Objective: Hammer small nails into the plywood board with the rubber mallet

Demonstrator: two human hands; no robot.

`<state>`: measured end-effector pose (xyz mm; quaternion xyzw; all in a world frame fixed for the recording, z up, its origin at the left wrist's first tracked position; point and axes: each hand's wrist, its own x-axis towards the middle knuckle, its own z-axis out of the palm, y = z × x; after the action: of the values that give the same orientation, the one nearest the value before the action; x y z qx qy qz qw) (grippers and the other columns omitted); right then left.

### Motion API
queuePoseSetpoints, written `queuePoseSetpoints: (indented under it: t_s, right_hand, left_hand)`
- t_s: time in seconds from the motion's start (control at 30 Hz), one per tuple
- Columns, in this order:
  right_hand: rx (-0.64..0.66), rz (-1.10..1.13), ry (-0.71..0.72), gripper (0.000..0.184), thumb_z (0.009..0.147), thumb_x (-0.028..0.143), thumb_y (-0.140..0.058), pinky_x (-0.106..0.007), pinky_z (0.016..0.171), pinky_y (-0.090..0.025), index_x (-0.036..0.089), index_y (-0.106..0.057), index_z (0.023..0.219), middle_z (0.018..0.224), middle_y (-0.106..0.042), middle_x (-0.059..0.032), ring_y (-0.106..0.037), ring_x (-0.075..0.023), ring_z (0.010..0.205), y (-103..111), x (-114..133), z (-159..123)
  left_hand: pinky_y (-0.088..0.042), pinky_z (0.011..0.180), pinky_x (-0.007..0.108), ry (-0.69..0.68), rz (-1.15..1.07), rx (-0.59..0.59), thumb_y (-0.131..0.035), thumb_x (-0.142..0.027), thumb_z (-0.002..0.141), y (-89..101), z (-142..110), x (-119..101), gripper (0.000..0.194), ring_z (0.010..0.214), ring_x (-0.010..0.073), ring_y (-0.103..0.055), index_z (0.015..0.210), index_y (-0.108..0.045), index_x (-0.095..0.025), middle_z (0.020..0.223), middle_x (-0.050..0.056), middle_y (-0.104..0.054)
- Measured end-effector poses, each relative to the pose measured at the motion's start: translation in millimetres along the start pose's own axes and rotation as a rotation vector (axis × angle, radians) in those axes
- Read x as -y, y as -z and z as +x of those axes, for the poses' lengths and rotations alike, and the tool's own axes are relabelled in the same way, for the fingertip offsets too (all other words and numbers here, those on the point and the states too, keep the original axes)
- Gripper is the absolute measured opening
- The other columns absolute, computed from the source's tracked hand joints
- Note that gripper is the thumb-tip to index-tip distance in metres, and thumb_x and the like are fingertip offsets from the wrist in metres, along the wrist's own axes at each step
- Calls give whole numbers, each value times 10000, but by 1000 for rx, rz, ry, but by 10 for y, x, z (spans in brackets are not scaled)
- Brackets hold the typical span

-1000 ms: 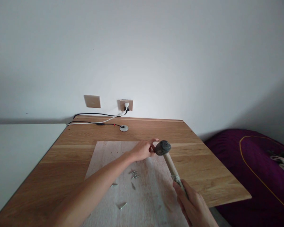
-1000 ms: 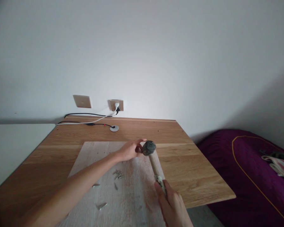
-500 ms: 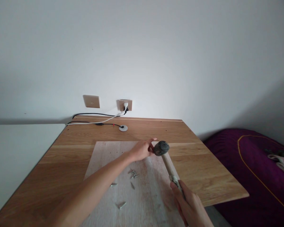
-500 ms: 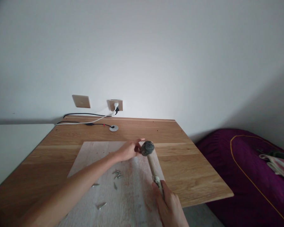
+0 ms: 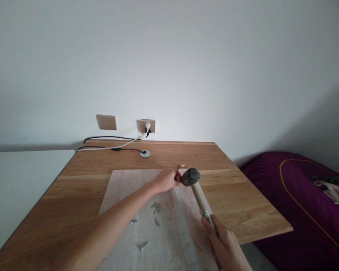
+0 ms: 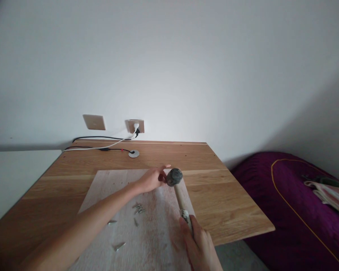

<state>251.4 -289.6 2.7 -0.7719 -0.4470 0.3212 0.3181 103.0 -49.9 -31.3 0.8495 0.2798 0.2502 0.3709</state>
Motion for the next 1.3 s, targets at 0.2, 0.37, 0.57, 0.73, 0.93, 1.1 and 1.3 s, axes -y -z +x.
queuePoseSetpoints:
  t_s: [0.2, 0.37, 0.57, 0.73, 0.93, 1.1, 1.3]
  right_hand:
    - [11, 13, 28, 484, 1031, 695, -386, -226, 375, -284, 279, -488, 807, 431, -456, 107, -435, -100, 323, 108, 47, -52]
    - [21, 6, 17, 498, 1017, 727, -386, -231, 370, -306, 282, -493, 820, 458, -486, 100, -464, -108, 331, 113, 41, -45]
    - [-16, -14, -5, 424, 1018, 657, -413, -231, 372, -342, 280, -500, 843, 414, -477, 102, -477, -125, 312, 23, 21, -27]
    - [-30, 8, 16, 474, 1031, 704, -372, -226, 360, -308, 287, -496, 843, 425, -453, 113, -459, -118, 317, 104, 86, -69]
    - [-41, -22, 30, 429, 1021, 665, -394, -251, 398, -362, 290, -505, 845, 421, -474, 106, -486, -136, 320, 59, 112, -35]
    - [-37, -45, -7, 421, 1007, 658, -384, -280, 412, -397, 274, -542, 943, 412, -502, 91, -539, -179, 334, 32, 36, -23]
    - [-8, -28, -48, 477, 1005, 728, -341, -255, 397, -360, 292, -484, 875, 414, -479, 96, -500, -152, 331, 151, -72, -69]
  left_hand:
    - [-552, 775, 263, -15, -23, -5, -772, -104, 854, -22, 12, 36, 780, 830, 180, -761, 1578, -497, -202, 1018, 59, -837]
    - [-555, 775, 271, -13, -21, -12, -771, -116, 857, -32, 12, 42, 771, 817, 183, -761, 1575, -502, -196, 993, 63, -838]
    - [-544, 774, 259, -20, -10, -11, -751, -74, 839, -14, -4, 41, 807, 827, 175, -764, 1590, -490, -216, 992, 46, -839]
    - [-551, 769, 267, -27, -20, -7, -773, -130, 866, -42, 17, 87, 805, 820, 179, -763, 1604, -466, -227, 995, 47, -836]
    - [-556, 761, 269, -24, -27, -12, -765, -94, 853, -51, 18, 88, 800, 806, 177, -761, 1589, -481, -226, 992, 48, -837]
    - [-557, 786, 257, -22, -44, -6, -748, -80, 857, -29, 3, 56, 778, 826, 161, -767, 1575, -486, -220, 994, 39, -842]
    - [-566, 778, 263, -15, -57, -7, -754, -90, 858, -7, -3, 8, 753, 811, 161, -767, 1558, -513, -226, 1028, 46, -847]
